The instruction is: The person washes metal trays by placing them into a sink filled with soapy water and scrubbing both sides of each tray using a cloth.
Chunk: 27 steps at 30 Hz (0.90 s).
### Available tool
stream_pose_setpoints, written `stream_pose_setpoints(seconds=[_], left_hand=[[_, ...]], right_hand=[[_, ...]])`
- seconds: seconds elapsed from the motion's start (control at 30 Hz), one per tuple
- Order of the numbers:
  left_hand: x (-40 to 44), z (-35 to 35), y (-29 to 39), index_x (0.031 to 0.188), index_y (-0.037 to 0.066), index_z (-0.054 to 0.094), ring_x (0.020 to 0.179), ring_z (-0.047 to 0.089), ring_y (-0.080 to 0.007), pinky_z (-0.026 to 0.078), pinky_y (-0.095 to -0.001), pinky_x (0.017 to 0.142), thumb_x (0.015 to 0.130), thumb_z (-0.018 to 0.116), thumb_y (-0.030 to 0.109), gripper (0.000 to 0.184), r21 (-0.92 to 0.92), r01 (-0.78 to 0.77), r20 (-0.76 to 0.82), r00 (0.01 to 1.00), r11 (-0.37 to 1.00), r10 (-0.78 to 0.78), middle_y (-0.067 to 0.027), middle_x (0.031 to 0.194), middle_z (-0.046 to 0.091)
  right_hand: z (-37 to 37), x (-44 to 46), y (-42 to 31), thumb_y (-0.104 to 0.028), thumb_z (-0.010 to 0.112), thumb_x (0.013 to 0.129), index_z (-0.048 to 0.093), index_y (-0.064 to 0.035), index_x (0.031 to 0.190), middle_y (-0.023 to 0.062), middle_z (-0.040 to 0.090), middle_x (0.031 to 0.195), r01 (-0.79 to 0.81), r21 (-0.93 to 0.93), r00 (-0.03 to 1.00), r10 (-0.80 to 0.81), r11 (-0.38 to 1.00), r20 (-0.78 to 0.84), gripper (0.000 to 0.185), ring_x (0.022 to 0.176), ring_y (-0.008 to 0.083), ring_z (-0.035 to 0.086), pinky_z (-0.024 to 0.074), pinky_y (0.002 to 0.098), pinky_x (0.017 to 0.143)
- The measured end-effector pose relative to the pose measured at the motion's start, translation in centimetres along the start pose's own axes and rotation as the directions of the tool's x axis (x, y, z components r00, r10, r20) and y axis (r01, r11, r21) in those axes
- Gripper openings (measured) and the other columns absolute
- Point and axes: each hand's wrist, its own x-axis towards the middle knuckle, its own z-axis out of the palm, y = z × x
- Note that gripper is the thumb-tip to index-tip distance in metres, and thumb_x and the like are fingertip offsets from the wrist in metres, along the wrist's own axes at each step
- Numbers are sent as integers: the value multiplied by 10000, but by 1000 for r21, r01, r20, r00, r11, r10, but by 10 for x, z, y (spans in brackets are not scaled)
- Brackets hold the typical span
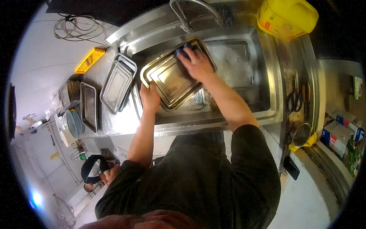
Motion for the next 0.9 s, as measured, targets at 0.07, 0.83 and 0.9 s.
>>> stream_pose_setpoints(seconds=[0.07, 0.83, 0.9], left_hand=[[-1, -4, 17, 1127, -35, 559, 881, 617, -254, 466, -341, 804, 924, 471, 122, 271, 25, -54, -14, 998, 998, 55, -172, 955, 656], [-2, 33, 11, 1116, -23, 571, 883, 653, -339, 487, -387, 793, 938, 512, 175, 272, 65, -152, -79, 985, 986, 156, -217, 944, 670], [-12, 29, 16, 1115, -22, 577, 899, 651, -353, 486, -388, 794, 938, 512, 177, 274, 81, -164, -88, 981, 983, 171, -225, 952, 670]], right_hand=[[9, 10, 21, -174, 642, 810, 625, -175, 1179, 84, 506, 1267, -69, -95, 996, 63, 993, -67, 369, 960, 338, 564, 517, 427, 792], [2, -6, -92, -61, 645, 775, 592, -85, 1099, 215, 553, 1133, -340, 549, 825, 523, 764, -215, 329, 1024, 405, 542, 458, 457, 894], [13, 10, -68, -79, 641, 794, 591, -103, 1104, 217, 553, 1135, -346, 463, 805, 512, 816, -301, 314, 1016, 405, 543, 461, 456, 881]])
